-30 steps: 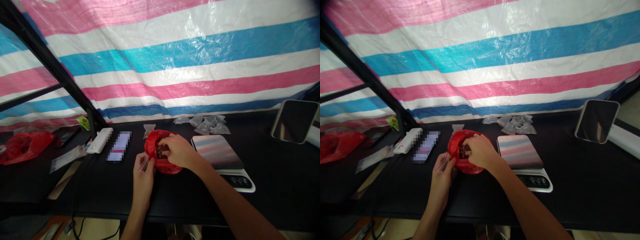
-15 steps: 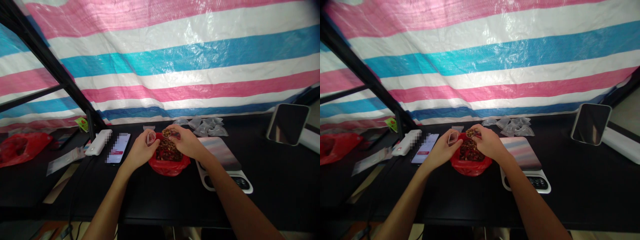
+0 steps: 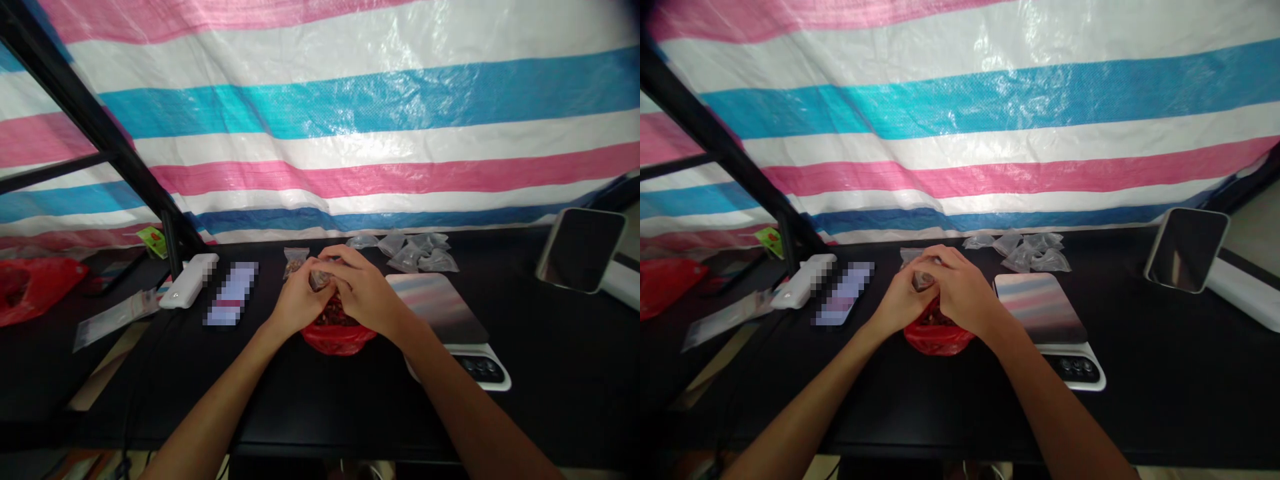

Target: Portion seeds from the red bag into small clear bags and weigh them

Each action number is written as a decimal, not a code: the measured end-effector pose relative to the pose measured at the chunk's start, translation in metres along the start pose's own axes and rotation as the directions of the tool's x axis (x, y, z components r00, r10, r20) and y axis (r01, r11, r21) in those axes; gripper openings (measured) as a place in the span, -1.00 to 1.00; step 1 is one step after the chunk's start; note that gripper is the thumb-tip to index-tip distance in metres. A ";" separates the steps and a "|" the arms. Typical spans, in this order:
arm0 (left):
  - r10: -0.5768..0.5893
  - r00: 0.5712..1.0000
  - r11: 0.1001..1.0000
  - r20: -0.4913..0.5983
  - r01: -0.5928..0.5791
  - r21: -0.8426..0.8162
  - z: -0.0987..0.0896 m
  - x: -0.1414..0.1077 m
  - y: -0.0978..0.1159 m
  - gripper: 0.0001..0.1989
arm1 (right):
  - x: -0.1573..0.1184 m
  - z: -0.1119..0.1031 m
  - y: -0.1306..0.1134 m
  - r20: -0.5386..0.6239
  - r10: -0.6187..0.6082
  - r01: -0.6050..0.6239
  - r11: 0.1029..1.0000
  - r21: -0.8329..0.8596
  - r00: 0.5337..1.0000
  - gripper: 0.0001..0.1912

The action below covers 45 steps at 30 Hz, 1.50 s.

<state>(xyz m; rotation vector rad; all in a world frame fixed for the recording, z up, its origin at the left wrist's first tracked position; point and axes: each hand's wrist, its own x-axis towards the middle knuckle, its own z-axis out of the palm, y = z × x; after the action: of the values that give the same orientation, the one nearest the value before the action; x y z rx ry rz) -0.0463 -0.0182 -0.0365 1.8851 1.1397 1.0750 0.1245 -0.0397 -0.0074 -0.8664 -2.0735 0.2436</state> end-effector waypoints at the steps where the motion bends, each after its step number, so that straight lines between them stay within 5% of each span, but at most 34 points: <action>1: -0.002 1.000 1.000 -0.025 0.001 -0.024 0.001 -0.002 0.001 -0.78 | 0.000 0.000 -0.002 -0.008 -0.028 0.028 1.000 -0.009 1.000 -0.41; 8: -0.012 0.996 0.988 -0.086 -0.001 -0.154 0.004 -0.003 0.002 -0.78 | 0.004 -0.003 -0.009 -0.156 -0.106 0.097 0.993 -0.063 0.982 -0.46; 13: 0.015 0.986 0.992 -0.168 -0.036 -0.119 -0.005 -0.003 0.014 -0.78 | 0.004 -0.013 -0.007 -0.297 0.124 -0.158 0.983 -0.092 0.947 -0.47; 15: 0.049 0.963 0.991 -0.267 -0.081 -0.108 -0.012 -0.004 0.021 -0.76 | 0.003 -0.016 -0.001 -0.246 0.215 -0.245 0.964 -0.100 0.945 -0.50; 17: 0.071 0.943 0.986 -0.324 -0.115 -0.118 -0.019 -0.004 0.028 -0.74 | -0.001 -0.017 0.006 -0.074 0.252 -0.260 0.956 -0.134 0.965 -0.59; 20: 0.053 0.974 0.959 -0.220 -0.112 -0.262 -0.025 -0.003 0.033 -0.73 | -0.006 -0.015 0.014 0.235 0.254 -0.221 0.963 -0.156 0.938 -0.56; 22: 0.044 0.994 0.931 -0.104 -0.079 -0.357 -0.026 -0.003 0.034 -0.69 | -0.007 -0.015 0.014 0.301 0.230 -0.202 0.972 -0.120 0.926 -0.47; 31: 0.046 0.999 0.947 0.019 -0.037 -0.319 -0.020 -0.005 0.018 -0.44 | 0.000 0.004 -0.017 0.188 0.268 -0.320 0.875 0.362 0.945 -0.30; 35: -0.021 0.999 0.919 0.029 0.031 -0.394 -0.022 -0.003 0.021 -0.39 | 0.001 0.012 -0.016 0.093 0.280 -0.295 0.905 0.306 0.955 -0.44; 41: -0.118 0.990 0.748 0.081 0.142 -0.648 -0.023 0.004 0.036 -0.30 | 0.004 0.004 -0.016 0.057 0.246 -0.252 0.931 0.262 0.968 -0.56; 45: -0.132 0.991 0.812 -0.007 0.104 -0.574 -0.029 0.009 0.026 -0.17 | 0.004 -0.009 -0.017 0.026 0.280 -0.278 0.927 0.252 0.960 -0.55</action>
<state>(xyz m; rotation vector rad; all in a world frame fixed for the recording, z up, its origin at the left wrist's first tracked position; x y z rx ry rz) -0.0602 -0.0159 0.0004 1.3001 0.8148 1.2279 0.1212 -0.0506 0.0084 -0.9981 -1.8527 0.6426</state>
